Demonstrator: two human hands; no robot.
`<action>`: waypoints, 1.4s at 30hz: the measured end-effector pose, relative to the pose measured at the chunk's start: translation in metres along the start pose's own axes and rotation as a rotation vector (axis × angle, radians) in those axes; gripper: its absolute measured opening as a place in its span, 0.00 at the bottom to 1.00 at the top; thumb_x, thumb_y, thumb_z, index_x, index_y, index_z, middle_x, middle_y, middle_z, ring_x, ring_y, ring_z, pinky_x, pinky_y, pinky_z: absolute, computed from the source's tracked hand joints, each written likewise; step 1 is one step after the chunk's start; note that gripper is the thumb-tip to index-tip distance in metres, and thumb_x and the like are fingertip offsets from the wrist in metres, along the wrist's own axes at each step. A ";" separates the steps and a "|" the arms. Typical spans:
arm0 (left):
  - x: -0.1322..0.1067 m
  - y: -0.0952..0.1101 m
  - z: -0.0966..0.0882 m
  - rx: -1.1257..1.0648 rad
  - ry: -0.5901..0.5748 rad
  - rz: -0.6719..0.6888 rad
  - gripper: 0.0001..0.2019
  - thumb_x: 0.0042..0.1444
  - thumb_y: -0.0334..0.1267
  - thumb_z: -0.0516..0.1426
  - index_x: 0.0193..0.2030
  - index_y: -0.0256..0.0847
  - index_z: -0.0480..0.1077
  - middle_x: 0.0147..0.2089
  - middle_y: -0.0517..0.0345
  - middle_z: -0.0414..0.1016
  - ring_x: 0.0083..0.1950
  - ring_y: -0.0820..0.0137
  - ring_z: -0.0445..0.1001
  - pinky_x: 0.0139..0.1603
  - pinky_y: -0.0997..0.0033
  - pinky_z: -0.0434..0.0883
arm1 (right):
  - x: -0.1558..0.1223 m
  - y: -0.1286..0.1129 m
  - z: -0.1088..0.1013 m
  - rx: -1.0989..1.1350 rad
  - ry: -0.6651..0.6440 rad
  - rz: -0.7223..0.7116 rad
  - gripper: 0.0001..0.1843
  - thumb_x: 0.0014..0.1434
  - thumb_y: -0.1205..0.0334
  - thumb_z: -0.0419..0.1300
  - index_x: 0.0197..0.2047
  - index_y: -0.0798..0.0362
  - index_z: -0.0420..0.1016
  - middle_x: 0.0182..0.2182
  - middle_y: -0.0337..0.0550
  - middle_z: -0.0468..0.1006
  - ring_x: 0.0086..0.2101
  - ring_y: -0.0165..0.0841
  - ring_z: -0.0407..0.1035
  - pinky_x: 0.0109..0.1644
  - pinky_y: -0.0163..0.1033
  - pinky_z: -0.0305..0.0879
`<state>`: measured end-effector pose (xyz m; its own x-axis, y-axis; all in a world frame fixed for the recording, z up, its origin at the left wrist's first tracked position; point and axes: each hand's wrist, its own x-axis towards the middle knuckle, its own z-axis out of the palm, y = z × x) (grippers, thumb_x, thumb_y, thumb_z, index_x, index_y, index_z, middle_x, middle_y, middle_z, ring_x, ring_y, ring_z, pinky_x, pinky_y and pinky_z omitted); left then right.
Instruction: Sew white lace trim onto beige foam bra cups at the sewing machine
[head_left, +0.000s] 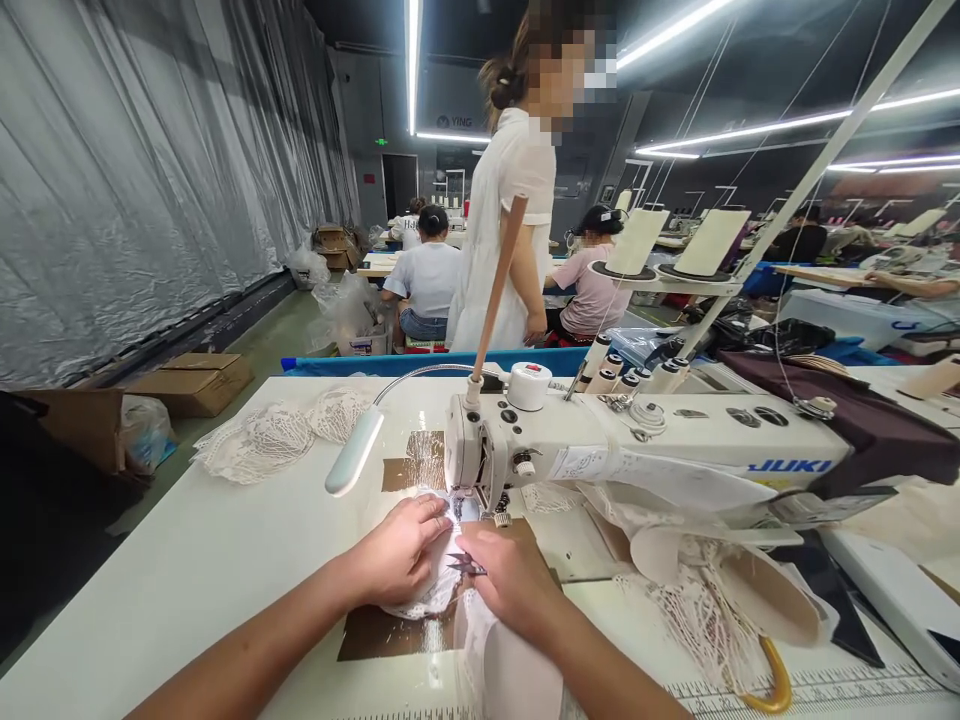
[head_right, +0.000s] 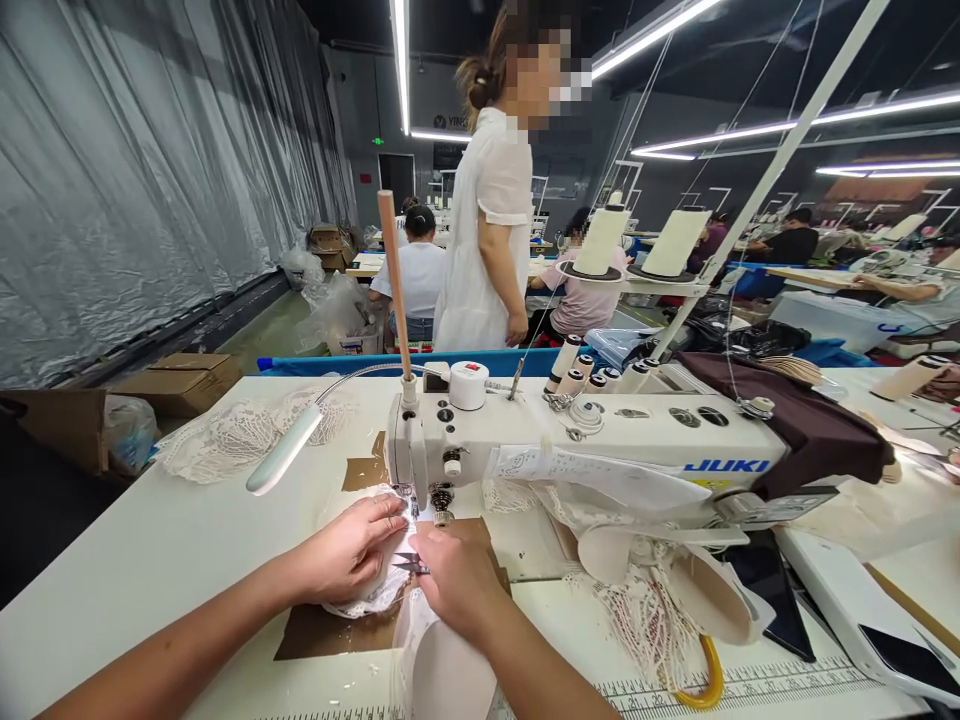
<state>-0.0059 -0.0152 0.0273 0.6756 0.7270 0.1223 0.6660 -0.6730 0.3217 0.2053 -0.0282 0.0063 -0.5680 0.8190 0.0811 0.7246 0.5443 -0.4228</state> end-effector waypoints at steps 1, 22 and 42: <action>-0.001 0.000 0.001 0.005 0.004 -0.001 0.24 0.47 0.26 0.53 0.53 0.35 0.68 0.57 0.42 0.67 0.58 0.55 0.65 0.60 0.54 0.66 | 0.000 0.000 0.000 -0.006 0.002 -0.003 0.08 0.49 0.70 0.52 0.33 0.49 0.65 0.29 0.36 0.71 0.29 0.29 0.61 0.30 0.35 0.46; -0.003 -0.006 0.011 0.047 -0.011 0.029 0.22 0.61 0.42 0.50 0.58 0.29 0.63 0.60 0.35 0.63 0.62 0.51 0.60 0.60 0.49 0.62 | 0.000 0.008 0.005 -0.089 -0.045 -0.021 0.15 0.57 0.63 0.54 0.46 0.52 0.75 0.34 0.44 0.78 0.34 0.35 0.69 0.35 0.36 0.57; 0.014 -0.026 0.009 0.105 -0.129 0.041 0.26 0.60 0.39 0.50 0.63 0.27 0.59 0.61 0.37 0.63 0.61 0.52 0.62 0.62 0.49 0.59 | 0.007 0.004 0.005 -0.065 -0.087 0.125 0.19 0.56 0.64 0.51 0.50 0.49 0.73 0.39 0.43 0.77 0.38 0.35 0.69 0.37 0.36 0.58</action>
<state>-0.0103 0.0112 0.0122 0.7336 0.6795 0.0097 0.6617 -0.7175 0.2177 0.2025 -0.0214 0.0010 -0.5011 0.8640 -0.0486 0.8140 0.4516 -0.3654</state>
